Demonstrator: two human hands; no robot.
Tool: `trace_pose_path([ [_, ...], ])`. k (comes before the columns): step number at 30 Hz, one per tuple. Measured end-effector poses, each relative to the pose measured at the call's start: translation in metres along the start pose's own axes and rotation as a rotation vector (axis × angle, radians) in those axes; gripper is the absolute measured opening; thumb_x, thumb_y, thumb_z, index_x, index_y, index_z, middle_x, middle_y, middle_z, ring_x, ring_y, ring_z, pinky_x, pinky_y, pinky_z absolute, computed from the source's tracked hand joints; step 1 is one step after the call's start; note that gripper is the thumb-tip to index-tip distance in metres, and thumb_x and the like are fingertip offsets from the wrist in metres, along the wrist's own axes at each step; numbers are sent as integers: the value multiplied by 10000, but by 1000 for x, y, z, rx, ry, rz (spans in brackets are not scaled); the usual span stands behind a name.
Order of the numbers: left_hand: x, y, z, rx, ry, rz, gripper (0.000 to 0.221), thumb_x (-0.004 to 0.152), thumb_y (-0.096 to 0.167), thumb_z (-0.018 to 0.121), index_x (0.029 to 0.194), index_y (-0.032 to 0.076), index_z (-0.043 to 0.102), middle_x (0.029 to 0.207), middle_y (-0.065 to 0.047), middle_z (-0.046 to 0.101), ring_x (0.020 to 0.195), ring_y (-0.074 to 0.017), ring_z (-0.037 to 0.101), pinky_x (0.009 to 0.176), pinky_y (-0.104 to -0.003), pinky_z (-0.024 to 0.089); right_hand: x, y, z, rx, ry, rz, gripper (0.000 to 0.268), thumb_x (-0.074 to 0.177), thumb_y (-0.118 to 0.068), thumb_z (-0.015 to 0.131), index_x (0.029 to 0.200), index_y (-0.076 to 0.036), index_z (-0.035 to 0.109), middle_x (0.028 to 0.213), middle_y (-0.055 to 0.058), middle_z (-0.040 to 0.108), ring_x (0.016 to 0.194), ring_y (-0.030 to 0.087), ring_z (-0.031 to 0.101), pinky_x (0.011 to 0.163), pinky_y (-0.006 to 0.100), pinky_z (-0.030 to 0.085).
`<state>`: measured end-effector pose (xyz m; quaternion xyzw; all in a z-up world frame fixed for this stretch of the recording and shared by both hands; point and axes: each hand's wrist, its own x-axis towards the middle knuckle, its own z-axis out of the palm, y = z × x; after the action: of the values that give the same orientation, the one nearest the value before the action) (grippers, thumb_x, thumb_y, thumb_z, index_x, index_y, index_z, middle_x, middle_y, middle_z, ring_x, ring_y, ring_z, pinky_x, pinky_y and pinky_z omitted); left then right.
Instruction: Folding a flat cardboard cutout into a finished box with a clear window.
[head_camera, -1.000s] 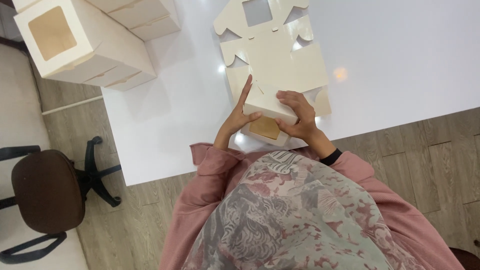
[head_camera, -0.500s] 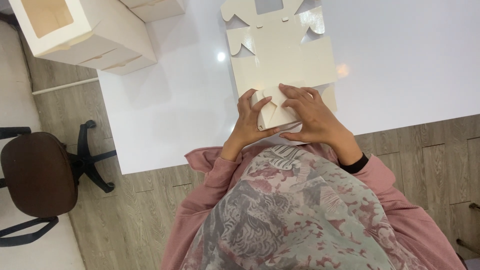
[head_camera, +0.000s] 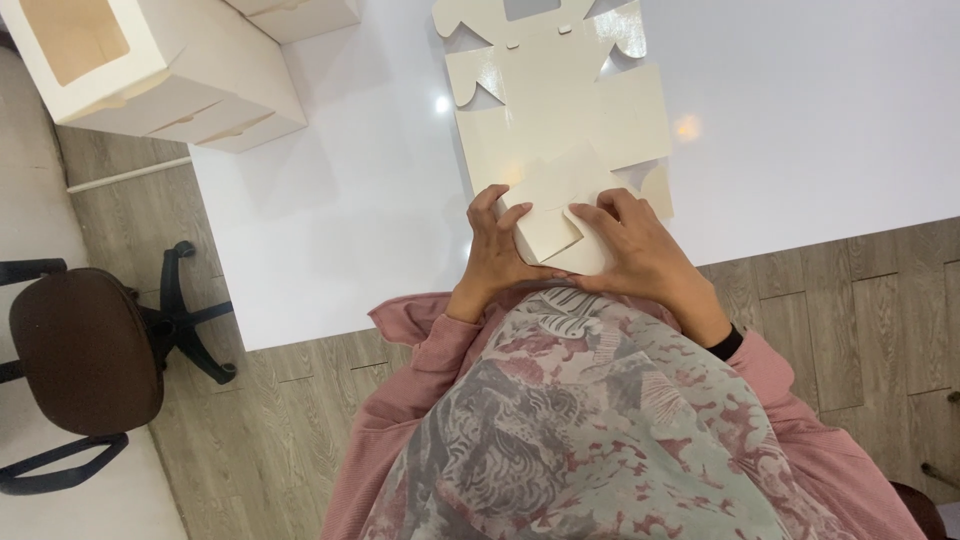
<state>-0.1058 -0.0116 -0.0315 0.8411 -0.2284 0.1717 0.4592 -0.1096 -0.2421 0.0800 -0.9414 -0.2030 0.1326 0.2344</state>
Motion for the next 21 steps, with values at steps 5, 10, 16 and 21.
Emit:
trace_pose_path([
  [5, 7, 11, -7, 15, -21, -11, 1069, 551, 842, 799, 1357, 315, 336, 1536, -163, 217, 1341, -358, 318, 1115, -502, 281, -5, -5, 0, 72, 26, 2, 931, 655, -525, 886, 1454, -206, 532, 1216, 180, 526, 1037, 376, 636, 923, 453, 560],
  [10, 3, 4, -7, 49, -48, -17, 1069, 553, 876, 767, 1352, 319, 326, 1559, -162, 196, 1330, -350, 329, 1115, -495, 297, 0, 7, 14, 5, 73, -59, 933, 680, -603, 845, 1478, -224, 546, 1237, 193, 558, 1049, 352, 616, 945, 429, 534],
  [16, 3, 4, -13, -60, -53, -75, 1071, 578, 869, 759, 1375, 304, 319, 1585, -143, 185, 1289, -336, 362, 1090, -483, 319, 4, 9, 29, -196, 224, -216, 915, 742, -757, 718, 1506, -284, 546, 1393, 154, 543, 1242, 324, 504, 1069, 468, 398],
  [21, -3, -7, -12, -99, -89, -91, 1056, 581, 867, 763, 1353, 298, 321, 1545, -127, 263, 1320, -339, 319, 1125, -482, 303, 6, 11, 42, -281, 221, -175, 958, 734, -856, 619, 1530, -333, 504, 1507, 127, 452, 1347, 316, 375, 1105, 545, 194],
])
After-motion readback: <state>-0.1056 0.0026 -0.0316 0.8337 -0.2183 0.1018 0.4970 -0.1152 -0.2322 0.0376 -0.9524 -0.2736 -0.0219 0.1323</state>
